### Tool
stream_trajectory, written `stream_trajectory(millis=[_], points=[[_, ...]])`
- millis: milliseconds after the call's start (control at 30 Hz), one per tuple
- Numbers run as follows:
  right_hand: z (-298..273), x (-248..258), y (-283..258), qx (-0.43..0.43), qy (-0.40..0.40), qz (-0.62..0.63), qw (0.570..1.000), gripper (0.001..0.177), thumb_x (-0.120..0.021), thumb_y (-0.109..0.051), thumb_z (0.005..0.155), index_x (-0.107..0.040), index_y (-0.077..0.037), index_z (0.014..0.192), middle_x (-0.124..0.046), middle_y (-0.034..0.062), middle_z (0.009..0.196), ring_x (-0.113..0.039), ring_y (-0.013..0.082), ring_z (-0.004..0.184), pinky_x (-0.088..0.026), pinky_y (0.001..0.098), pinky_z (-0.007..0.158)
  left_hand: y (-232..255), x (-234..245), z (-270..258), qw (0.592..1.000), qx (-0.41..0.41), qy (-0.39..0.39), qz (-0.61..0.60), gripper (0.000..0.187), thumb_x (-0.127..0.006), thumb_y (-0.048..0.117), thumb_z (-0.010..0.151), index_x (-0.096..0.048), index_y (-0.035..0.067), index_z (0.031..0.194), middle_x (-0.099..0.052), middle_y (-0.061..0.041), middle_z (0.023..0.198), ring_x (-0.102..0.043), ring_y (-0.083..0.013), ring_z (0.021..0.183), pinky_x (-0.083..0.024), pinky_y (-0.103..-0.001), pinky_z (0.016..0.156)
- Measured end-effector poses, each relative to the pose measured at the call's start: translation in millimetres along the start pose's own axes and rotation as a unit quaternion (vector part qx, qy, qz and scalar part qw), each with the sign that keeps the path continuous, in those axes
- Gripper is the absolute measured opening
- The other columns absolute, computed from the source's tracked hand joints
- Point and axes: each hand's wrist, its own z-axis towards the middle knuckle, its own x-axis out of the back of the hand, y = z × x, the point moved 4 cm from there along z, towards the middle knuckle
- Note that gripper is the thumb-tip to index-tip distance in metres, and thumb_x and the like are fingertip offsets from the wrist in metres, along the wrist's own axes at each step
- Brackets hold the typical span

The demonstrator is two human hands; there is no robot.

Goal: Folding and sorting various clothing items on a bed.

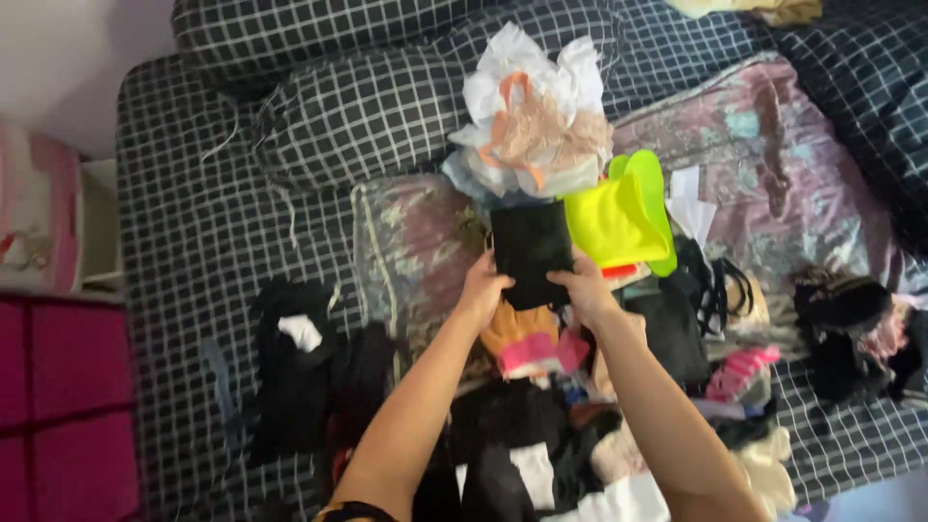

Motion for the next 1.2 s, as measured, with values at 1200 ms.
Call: stream_trajectory(millis=[1200], points=[[-38.8,-201.0,71.0,0.213,-0.063,-0.670,0.708,0.059,-0.069,-0.040,0.091,-0.058,-0.012,0.142,-0.050,0.0160,0.151,-0.034,0.0398,0.148,-0.020,0.0626,0.116,155.1,397.9,-92.8,0.614,-0.064,0.205,0.759,0.050,-0.080,0.020,0.073,-0.071,0.016,0.122,-0.071,-0.012,0.114,-0.062,-0.0359,0.112,-0.035,-0.061,0.103]])
